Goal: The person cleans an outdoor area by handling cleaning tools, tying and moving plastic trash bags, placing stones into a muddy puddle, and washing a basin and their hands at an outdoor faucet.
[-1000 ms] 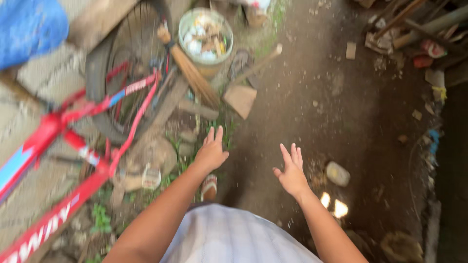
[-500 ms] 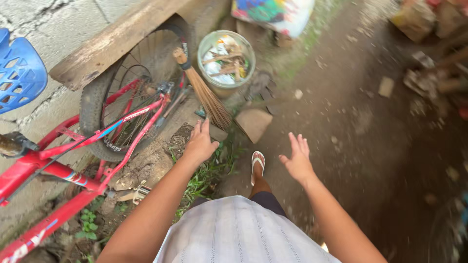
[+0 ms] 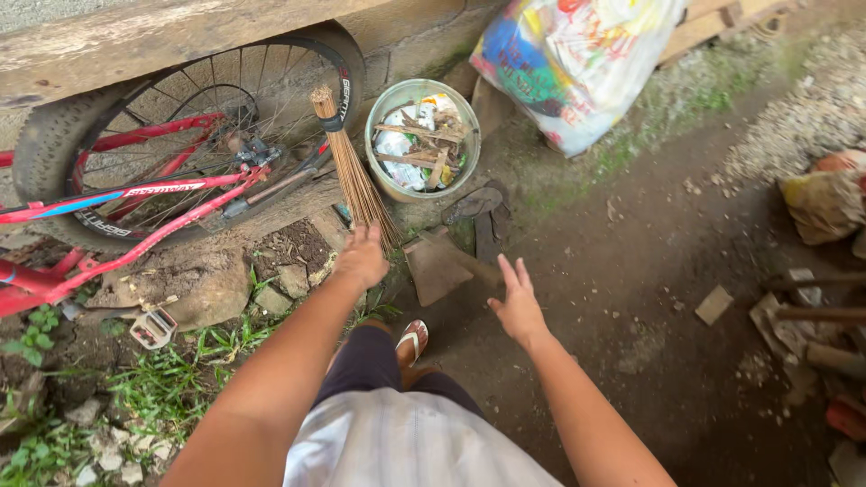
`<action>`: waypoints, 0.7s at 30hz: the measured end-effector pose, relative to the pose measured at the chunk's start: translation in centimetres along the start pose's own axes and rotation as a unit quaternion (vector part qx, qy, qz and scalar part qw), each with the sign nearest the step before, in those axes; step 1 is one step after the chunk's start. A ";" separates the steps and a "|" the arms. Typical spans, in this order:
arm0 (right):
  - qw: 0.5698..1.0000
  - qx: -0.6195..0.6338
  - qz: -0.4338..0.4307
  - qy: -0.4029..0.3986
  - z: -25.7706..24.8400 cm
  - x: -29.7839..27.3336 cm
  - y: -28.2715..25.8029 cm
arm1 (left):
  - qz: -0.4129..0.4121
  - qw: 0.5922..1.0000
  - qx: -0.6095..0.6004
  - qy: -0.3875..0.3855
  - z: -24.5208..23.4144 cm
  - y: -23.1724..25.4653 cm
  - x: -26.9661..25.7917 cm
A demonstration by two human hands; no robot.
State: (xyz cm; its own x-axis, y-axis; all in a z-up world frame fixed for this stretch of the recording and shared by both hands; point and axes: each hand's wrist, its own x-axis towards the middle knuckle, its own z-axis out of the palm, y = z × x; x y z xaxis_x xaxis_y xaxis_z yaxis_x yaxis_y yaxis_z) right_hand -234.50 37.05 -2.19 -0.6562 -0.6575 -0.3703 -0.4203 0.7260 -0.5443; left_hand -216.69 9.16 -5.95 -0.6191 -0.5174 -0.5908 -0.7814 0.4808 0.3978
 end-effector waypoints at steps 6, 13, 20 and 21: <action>0.995 -0.045 -0.089 -0.011 2.5 3.3 2.8 | -0.012 1.000 -0.001 -0.015 -2.1 0.8 2.1; 0.988 0.012 -0.155 0.009 1.6 6.7 -4.6 | -0.063 0.990 0.103 -0.070 -5.6 -1.9 10.2; 0.997 -0.049 -0.061 0.000 2.3 14.2 -10.4 | -0.088 0.993 0.074 0.022 -10.2 -4.7 20.9; 0.996 -0.063 -0.060 0.002 2.5 14.8 -10.8 | -0.095 0.993 0.057 0.051 -10.6 -4.8 21.7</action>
State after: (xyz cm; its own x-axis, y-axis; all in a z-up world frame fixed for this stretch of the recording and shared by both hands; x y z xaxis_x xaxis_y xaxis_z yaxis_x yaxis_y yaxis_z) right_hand -238.12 18.98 -3.69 -0.5981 -0.7411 -0.3052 -0.5714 0.6613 -0.4860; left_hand -227.24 -11.92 -13.24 -0.4714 -0.6716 -0.5716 -0.8740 0.4426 0.2007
